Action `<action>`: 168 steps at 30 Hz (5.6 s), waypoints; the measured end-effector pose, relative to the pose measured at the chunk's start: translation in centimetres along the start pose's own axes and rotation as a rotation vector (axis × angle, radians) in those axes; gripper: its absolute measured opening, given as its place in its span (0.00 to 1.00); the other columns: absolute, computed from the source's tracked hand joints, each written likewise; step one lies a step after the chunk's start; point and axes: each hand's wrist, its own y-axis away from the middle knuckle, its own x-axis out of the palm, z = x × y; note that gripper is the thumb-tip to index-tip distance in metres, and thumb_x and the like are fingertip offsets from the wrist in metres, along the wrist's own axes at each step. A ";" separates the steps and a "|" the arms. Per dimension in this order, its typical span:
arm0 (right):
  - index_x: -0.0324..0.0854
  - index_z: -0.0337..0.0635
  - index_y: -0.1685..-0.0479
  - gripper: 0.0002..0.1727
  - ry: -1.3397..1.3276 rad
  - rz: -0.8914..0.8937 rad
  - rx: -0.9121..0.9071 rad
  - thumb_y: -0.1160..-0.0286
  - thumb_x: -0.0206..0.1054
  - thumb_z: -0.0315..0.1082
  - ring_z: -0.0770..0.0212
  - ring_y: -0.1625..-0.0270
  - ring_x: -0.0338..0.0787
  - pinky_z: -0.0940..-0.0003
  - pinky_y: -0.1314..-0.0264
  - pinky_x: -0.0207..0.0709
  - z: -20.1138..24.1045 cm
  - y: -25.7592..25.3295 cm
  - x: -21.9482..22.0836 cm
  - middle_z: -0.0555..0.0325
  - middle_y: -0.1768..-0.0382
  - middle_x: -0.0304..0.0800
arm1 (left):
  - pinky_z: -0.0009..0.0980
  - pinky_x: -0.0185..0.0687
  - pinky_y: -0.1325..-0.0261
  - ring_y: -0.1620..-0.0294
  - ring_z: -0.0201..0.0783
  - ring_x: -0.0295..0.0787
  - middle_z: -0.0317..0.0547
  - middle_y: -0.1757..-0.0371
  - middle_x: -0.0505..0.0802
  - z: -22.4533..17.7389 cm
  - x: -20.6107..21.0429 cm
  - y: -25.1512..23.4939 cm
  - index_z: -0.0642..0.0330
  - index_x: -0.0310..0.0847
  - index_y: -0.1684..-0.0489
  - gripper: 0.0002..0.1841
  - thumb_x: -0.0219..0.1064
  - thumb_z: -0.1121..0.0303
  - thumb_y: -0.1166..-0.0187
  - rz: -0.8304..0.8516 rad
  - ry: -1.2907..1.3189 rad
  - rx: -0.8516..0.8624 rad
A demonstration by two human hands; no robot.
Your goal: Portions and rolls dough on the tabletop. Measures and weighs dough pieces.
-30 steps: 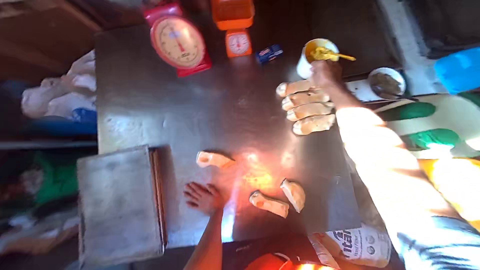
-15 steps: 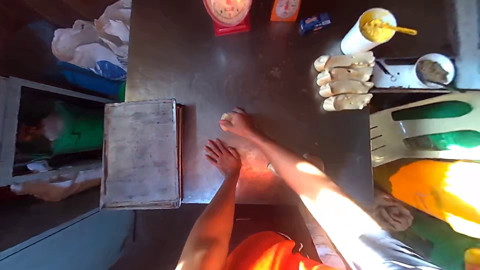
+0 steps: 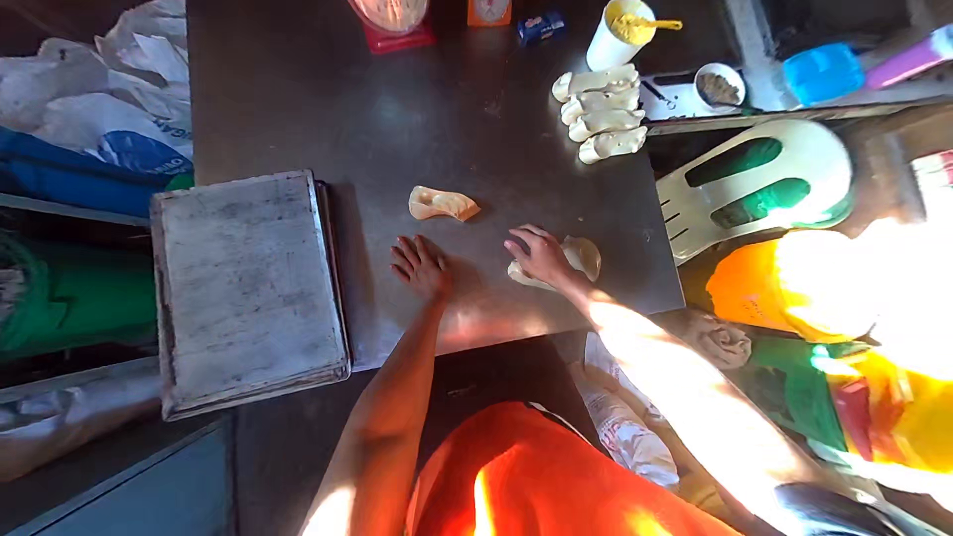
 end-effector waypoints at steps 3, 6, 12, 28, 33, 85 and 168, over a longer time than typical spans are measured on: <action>0.85 0.46 0.31 0.29 0.014 0.043 0.111 0.14 0.57 0.58 0.52 0.30 0.86 0.48 0.25 0.78 -2.4 4.2 1.5 0.51 0.33 0.87 | 0.74 0.22 0.12 0.03 0.59 0.26 0.51 0.02 0.41 -1.4 -1.0 0.2 0.45 0.54 0.06 0.43 0.63 0.44 0.23 0.102 0.026 -0.019; 0.72 0.53 0.16 0.31 0.082 0.137 0.140 0.12 0.53 0.57 0.53 0.19 0.78 0.49 0.18 0.72 -5.9 11.8 0.4 0.54 0.20 0.77 | 0.72 0.45 0.13 0.05 0.60 0.45 0.52 0.07 0.60 -2.8 -3.2 2.1 0.51 0.69 0.14 0.34 0.68 0.51 0.22 0.250 0.129 0.058; 0.75 0.41 0.21 0.34 0.166 0.123 0.259 0.21 0.62 0.54 0.42 0.21 0.78 0.42 0.20 0.71 -3.3 11.3 0.5 0.43 0.24 0.79 | 0.50 0.84 0.30 0.33 0.46 0.88 0.50 0.25 0.84 -9.5 -1.2 5.5 0.51 0.69 0.15 0.27 0.53 0.52 0.10 0.533 0.391 0.348; 0.67 0.39 0.13 0.29 0.397 0.524 -0.341 0.09 0.51 0.44 0.52 0.05 0.53 0.41 0.05 0.44 -17.6 13.8 -10.6 0.53 0.08 0.57 | 0.42 0.74 0.20 0.24 0.42 0.78 0.44 0.28 0.86 -11.7 2.2 6.0 0.50 0.84 0.28 0.21 0.57 0.55 0.13 0.500 0.461 0.422; 0.80 0.41 0.27 0.22 0.300 0.410 0.009 0.13 0.51 0.37 0.44 0.24 0.81 0.40 0.24 0.75 -13.7 -0.8 -17.6 0.45 0.25 0.81 | 0.55 0.75 0.23 0.21 0.57 0.73 0.50 0.24 0.82 -15.1 0.9 7.2 0.46 0.76 0.20 0.36 0.69 0.39 0.27 0.577 0.190 0.307; 0.54 0.49 0.06 0.50 0.400 -0.074 -0.049 0.19 0.37 0.75 0.39 0.04 0.38 0.30 0.06 0.29 -0.8 -5.0 9.3 0.38 0.06 0.42 | 0.71 0.30 0.08 0.02 0.57 0.33 0.49 0.03 0.50 -2.1 0.4 -2.5 0.47 0.48 0.03 0.39 0.30 0.37 0.11 -0.091 -0.157 0.316; 0.86 0.38 0.47 0.26 -0.377 0.515 -0.339 0.14 0.59 0.54 0.53 0.53 0.90 0.52 0.45 0.85 24.9 -13.3 -1.6 0.47 0.57 0.90 | 0.59 0.83 0.33 0.38 0.54 0.90 0.57 0.42 0.92 2.6 -19.7 -3.7 0.61 0.79 0.29 0.33 0.75 0.50 0.30 0.273 0.327 -0.462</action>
